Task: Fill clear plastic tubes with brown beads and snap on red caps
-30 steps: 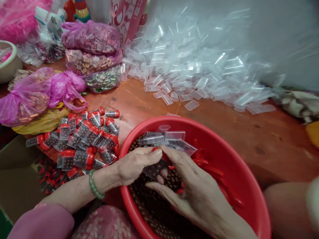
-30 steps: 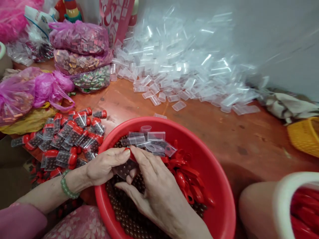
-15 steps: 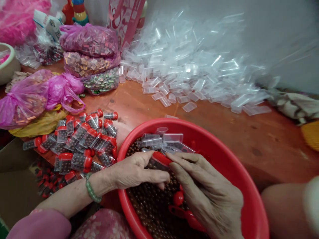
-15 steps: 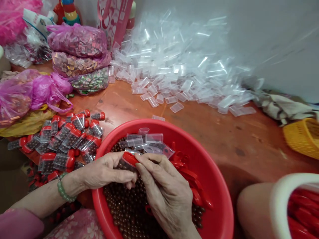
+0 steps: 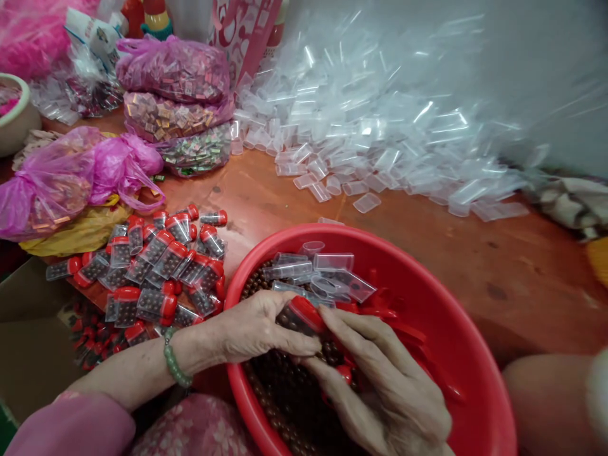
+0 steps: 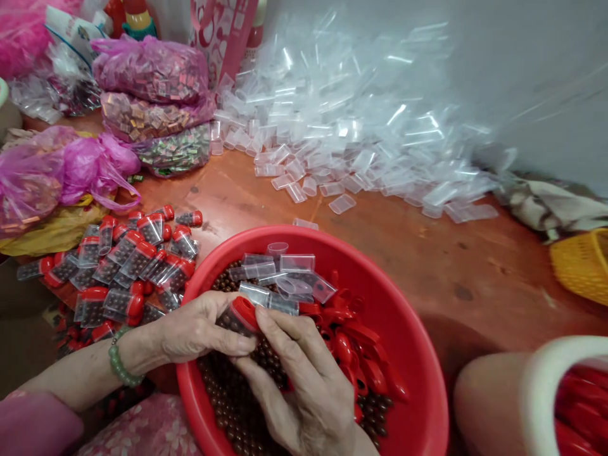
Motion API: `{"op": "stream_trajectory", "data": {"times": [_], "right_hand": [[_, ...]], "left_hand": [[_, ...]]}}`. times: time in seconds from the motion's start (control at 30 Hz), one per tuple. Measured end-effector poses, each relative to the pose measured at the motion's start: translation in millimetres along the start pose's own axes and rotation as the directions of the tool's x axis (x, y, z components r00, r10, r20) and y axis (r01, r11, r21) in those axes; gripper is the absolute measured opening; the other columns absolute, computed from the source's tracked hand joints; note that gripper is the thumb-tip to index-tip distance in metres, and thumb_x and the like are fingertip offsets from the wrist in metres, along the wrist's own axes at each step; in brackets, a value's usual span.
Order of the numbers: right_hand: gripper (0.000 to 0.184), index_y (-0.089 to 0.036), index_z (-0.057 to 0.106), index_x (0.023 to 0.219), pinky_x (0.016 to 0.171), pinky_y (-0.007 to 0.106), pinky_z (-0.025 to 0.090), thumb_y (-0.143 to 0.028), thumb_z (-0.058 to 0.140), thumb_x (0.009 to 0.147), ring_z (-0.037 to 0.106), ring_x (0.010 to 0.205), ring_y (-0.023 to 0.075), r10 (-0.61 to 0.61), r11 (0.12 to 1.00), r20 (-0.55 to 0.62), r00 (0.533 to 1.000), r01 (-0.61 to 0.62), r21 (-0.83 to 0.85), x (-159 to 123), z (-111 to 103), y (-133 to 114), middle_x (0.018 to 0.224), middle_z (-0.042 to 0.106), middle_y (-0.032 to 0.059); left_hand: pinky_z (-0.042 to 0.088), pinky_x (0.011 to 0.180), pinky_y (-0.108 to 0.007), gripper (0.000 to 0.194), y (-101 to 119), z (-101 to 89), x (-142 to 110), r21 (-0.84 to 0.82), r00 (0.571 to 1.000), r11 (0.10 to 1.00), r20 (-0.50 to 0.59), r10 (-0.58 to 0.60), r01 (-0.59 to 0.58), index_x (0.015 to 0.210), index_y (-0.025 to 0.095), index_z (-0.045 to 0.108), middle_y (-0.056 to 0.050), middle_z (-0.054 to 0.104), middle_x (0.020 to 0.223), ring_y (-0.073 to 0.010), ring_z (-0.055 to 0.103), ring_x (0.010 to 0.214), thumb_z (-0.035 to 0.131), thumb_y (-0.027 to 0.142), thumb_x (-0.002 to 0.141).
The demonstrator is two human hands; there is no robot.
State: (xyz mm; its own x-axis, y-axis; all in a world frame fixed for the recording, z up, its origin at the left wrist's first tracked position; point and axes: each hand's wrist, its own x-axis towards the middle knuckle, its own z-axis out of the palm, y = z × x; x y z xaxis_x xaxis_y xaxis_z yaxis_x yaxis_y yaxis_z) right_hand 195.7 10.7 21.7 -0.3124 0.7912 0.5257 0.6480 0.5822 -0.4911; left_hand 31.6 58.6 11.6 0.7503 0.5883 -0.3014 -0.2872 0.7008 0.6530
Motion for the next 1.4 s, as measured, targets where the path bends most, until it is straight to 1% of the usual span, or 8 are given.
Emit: {"op": "stream_trajectory", "data": {"times": [0.17, 0.47, 0.67, 0.77, 0.87, 0.97, 1.1, 1.4], "right_hand": [[0.060, -0.022, 0.051, 0.135, 0.070, 0.037, 0.062, -0.031, 0.072, 0.079, 0.070, 0.086, 0.0250, -0.021, 1.000, 0.038, 0.999, 0.022, -0.022, 3, -4, 3, 0.101, 0.068, 0.0113], [0.026, -0.036, 0.071, 0.111, 0.061, 0.023, 0.060, -0.028, 0.062, 0.088, 0.071, 0.079, 0.0169, 0.085, 0.896, 0.396, 0.914, -0.244, 0.372, 33, -43, 30, 0.089, 0.072, 0.0024], [0.051, -0.036, 0.058, 0.125, 0.049, 0.024, 0.060, -0.036, 0.075, 0.076, 0.071, 0.062, 0.0174, 0.231, 0.773, 0.390, 0.891, -0.411, 0.483, 37, -39, 36, 0.084, 0.072, -0.0005], [0.036, -0.031, 0.061, 0.113, 0.046, 0.022, 0.056, -0.035, 0.073, 0.079, 0.068, 0.056, 0.0160, 0.287, 0.843, 0.195, 0.938, -0.344, 0.413, 28, -25, 31, 0.078, 0.071, -0.0012], [0.021, -0.024, 0.062, 0.107, 0.059, 0.027, 0.057, -0.033, 0.063, 0.088, 0.070, 0.069, 0.0187, 0.085, 0.992, 0.072, 0.994, -0.092, 0.092, 20, -15, 25, 0.084, 0.073, 0.0037], [0.043, -0.016, 0.057, 0.113, 0.067, 0.036, 0.056, -0.051, 0.053, 0.090, 0.068, 0.080, 0.0242, -0.141, 0.978, 0.170, 0.975, 0.164, -0.132, 19, -12, 19, 0.093, 0.071, 0.0122], [0.064, -0.007, 0.053, 0.113, 0.067, 0.042, 0.050, -0.064, 0.040, 0.089, 0.063, 0.079, 0.0294, -0.143, 0.901, 0.283, 0.948, 0.243, -0.358, 22, -7, 13, 0.089, 0.068, 0.0179], [0.033, -0.008, 0.051, 0.106, 0.063, 0.036, 0.043, -0.034, 0.050, 0.087, 0.054, 0.068, 0.0237, -0.244, 0.864, 0.232, 0.942, 0.319, -0.389, 21, 8, 16, 0.076, 0.061, 0.0117]], "left_hand": [[0.035, 0.055, -0.022, 0.042, 3, 1.2, -1, -0.001, 1.000, 1.000, 0.001, -0.020, 0.020, 0.078, 0.013, 0.059, 0.004, 0.055, 0.058, -0.0073, 0.048, 0.053, 0.084, 0.043, 0.060], [0.041, 0.072, -0.022, 0.031, 8, 5.1, 7, 0.154, 0.999, 0.988, -0.031, 0.008, -0.004, 0.079, 0.014, 0.068, 0.004, 0.062, 0.071, -0.0076, 0.052, 0.067, 0.086, 0.029, 0.059], [0.039, 0.059, -0.019, 0.019, 7, 4.9, 11, 0.210, 0.996, 0.974, -0.036, -0.076, 0.082, 0.077, 0.013, 0.068, 0.007, 0.058, 0.063, -0.0050, 0.048, 0.057, 0.080, 0.022, 0.066], [0.041, 0.056, -0.019, 0.022, 4, 3.3, 12, 0.198, 0.995, 0.975, -0.051, -0.088, 0.096, 0.079, 0.013, 0.068, 0.006, 0.057, 0.064, -0.0054, 0.048, 0.056, 0.080, 0.027, 0.066], [0.045, 0.062, -0.021, 0.028, 3, 3.1, 12, 0.165, 0.995, 0.981, -0.048, -0.093, 0.100, 0.087, 0.015, 0.070, 0.004, 0.063, 0.073, -0.0080, 0.055, 0.065, 0.080, 0.030, 0.066], [0.047, 0.073, -0.025, 0.038, 5, 5.1, 11, 0.062, 0.993, 0.992, -0.053, -0.108, 0.111, 0.087, 0.014, 0.072, 0.001, 0.066, 0.077, -0.0103, 0.058, 0.072, 0.084, 0.036, 0.059], [0.045, 0.086, -0.031, 0.041, 6, 8.3, 10, 0.002, 0.993, 0.995, -0.056, -0.102, 0.102, 0.077, 0.012, 0.072, -0.001, 0.068, 0.073, -0.0128, 0.058, 0.073, 0.089, 0.037, 0.050], [0.042, 0.080, -0.026, 0.037, 1, 6.8, 10, -0.006, 0.996, 0.998, -0.063, -0.061, 0.061, 0.069, 0.012, 0.071, 0.001, 0.065, 0.066, -0.0116, 0.053, 0.069, 0.089, 0.038, 0.050]]}}
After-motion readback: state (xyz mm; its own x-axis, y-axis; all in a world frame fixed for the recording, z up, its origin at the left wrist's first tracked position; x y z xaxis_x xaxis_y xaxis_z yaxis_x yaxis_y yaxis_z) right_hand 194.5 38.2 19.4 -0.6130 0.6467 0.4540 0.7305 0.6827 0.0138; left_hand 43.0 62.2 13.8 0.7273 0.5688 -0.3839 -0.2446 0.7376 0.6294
